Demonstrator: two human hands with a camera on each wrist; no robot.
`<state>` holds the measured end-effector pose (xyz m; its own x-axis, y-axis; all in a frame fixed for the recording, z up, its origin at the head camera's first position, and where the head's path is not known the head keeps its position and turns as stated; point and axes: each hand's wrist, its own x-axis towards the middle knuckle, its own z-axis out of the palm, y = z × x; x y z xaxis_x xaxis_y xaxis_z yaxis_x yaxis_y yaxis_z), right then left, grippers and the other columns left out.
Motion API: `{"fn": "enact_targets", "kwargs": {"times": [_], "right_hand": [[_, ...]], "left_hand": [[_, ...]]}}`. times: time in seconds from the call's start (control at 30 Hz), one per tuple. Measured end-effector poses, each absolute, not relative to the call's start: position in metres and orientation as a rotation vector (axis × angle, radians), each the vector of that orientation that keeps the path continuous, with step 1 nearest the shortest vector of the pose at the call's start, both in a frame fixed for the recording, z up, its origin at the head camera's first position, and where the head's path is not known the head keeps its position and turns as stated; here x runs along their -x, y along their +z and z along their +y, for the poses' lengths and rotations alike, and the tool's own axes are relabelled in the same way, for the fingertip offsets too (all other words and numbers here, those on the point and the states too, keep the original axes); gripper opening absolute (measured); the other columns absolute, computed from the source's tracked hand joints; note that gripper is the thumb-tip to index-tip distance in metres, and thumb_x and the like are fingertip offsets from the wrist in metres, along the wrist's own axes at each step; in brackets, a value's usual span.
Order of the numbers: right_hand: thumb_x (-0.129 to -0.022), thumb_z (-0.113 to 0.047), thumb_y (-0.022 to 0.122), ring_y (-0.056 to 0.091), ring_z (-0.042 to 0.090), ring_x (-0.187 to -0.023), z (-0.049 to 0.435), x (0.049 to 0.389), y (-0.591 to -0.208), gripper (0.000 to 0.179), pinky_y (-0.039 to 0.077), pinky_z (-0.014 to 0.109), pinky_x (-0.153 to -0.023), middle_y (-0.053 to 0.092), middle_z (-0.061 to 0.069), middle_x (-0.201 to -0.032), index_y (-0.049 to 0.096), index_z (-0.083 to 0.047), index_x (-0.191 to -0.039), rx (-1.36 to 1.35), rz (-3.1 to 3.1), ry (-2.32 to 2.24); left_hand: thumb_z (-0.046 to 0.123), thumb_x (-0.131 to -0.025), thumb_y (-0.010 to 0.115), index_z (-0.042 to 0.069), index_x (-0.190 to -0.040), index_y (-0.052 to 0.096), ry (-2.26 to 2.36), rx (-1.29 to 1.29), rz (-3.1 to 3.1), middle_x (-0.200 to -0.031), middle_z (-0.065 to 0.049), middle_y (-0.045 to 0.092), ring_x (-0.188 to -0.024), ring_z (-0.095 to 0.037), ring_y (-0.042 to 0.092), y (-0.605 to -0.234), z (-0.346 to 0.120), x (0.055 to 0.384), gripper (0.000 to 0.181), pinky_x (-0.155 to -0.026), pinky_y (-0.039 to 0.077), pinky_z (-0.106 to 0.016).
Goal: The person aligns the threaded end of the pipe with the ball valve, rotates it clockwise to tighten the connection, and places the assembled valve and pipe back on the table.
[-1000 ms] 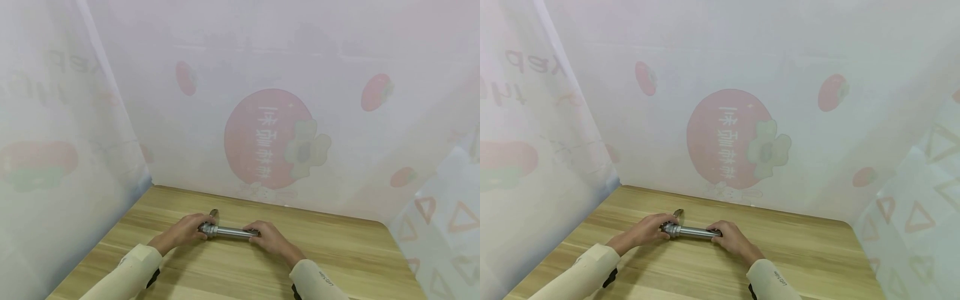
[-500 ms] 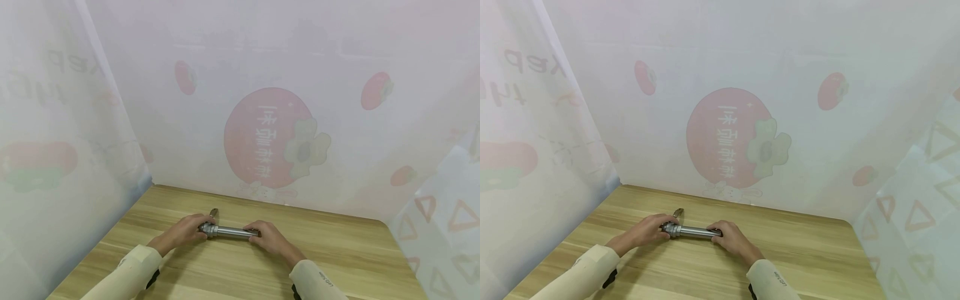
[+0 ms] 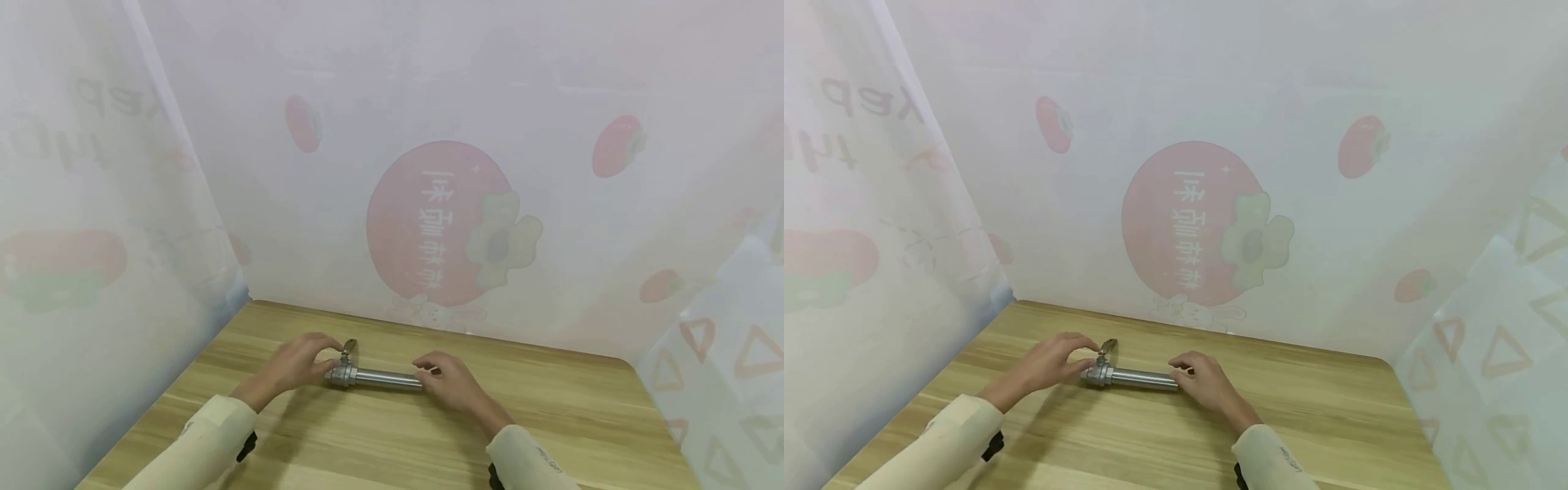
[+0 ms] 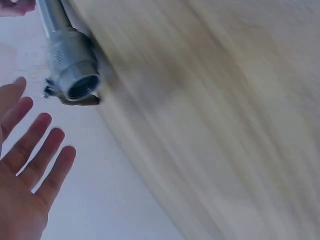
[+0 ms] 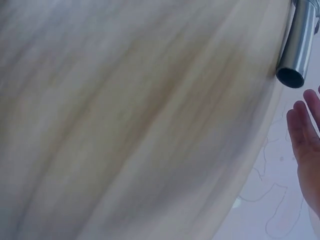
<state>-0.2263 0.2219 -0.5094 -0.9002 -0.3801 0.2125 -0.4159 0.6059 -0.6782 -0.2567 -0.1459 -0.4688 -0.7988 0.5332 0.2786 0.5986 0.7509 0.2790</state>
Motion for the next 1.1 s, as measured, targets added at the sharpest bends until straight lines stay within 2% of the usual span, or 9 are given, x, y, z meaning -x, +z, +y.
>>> {"fn": "enact_targets", "kwargs": {"times": [0.13, 0.33, 0.43, 0.57, 0.73, 0.97, 1.1], "right_hand": [[-0.110, -0.029, 0.068, 0.069, 0.027, -0.126, 0.236, 0.218, -0.504, 0.031, 0.061, 0.047, -0.106, 0.074, 0.005, -0.136, 0.074, -0.011, -0.135, -0.657, -2.769, 1.183], [-0.109, -0.029, 0.070, 0.068, 0.030, -0.128, 0.255, 0.199, -0.499, 0.033, 0.059, 0.055, -0.107, 0.074, 0.007, -0.137, 0.074, -0.011, -0.135, -0.627, -2.798, 1.088], [-0.110, -0.035, 0.068, 0.061, 0.035, -0.139, 0.266, 0.187, -0.494, 0.035, 0.053, 0.062, -0.115, 0.071, 0.006, -0.143, 0.073, -0.015, -0.138, -0.568, -2.842, 1.019], [-0.110, -0.047, 0.064, 0.052, 0.038, -0.150, 0.278, 0.173, -0.489, 0.044, 0.043, 0.068, -0.122, 0.067, 0.006, -0.149, 0.069, -0.019, -0.144, -0.490, -2.889, 0.914], [-0.110, -0.053, 0.062, 0.053, 0.039, -0.147, 0.292, 0.159, -0.485, 0.053, 0.047, 0.067, -0.118, 0.064, 0.008, -0.152, 0.064, -0.017, -0.150, -0.460, -2.883, 0.822], [-0.110, -0.042, 0.065, 0.058, 0.040, -0.141, 0.303, 0.148, -0.484, 0.051, 0.050, 0.065, -0.116, 0.065, 0.011, -0.150, 0.062, -0.013, -0.152, -0.502, -2.851, 0.703], [-0.109, -0.041, 0.069, 0.061, 0.039, -0.137, 0.310, 0.141, -0.483, 0.050, 0.052, 0.066, -0.112, 0.067, 0.011, -0.147, 0.063, -0.013, -0.150, -0.513, -2.800, 0.612]], "left_hand": [[0.032, -0.103, 0.079, 0.020, -0.128, 0.078, -0.509, 0.886, -2.782, -0.136, -0.007, 0.076, -0.130, -0.034, 0.069, -0.460, -0.131, 0.252, 0.027, -0.104, 0.060, -0.058], [0.031, -0.104, 0.078, 0.018, -0.126, 0.079, -0.512, 1.016, -2.674, -0.131, -0.006, 0.077, -0.126, -0.031, 0.071, -0.460, -0.101, 0.239, 0.026, -0.099, 0.064, -0.051], [0.028, -0.103, 0.078, 0.017, -0.127, 0.078, -0.499, 1.092, -2.616, -0.130, -0.005, 0.078, -0.126, -0.031, 0.070, -0.460, -0.084, 0.233, 0.026, -0.099, 0.063, -0.051], [0.031, -0.105, 0.076, 0.019, -0.131, 0.076, -0.473, 1.155, -2.608, -0.134, -0.004, 0.076, -0.131, -0.030, 0.068, -0.456, -0.060, 0.227, 0.029, -0.109, 0.059, -0.053], [0.038, -0.108, 0.071, 0.021, -0.140, 0.071, -0.452, 1.212, -2.643, -0.144, -0.003, 0.071, -0.138, -0.029, 0.061, -0.450, -0.036, 0.221, 0.036, -0.113, 0.056, -0.053], [0.041, -0.108, 0.069, 0.018, -0.147, 0.066, -0.500, 1.262, -2.627, -0.151, -0.012, 0.064, -0.142, -0.034, 0.056, -0.444, -0.017, 0.215, 0.045, -0.109, 0.054, -0.063], [0.047, -0.109, 0.065, 0.022, -0.153, 0.061, -0.473, 1.225, -2.710, -0.161, -0.011, 0.056, -0.151, -0.035, 0.048, -0.444, -0.010, 0.213, 0.050, -0.117, 0.047, -0.066]]}}
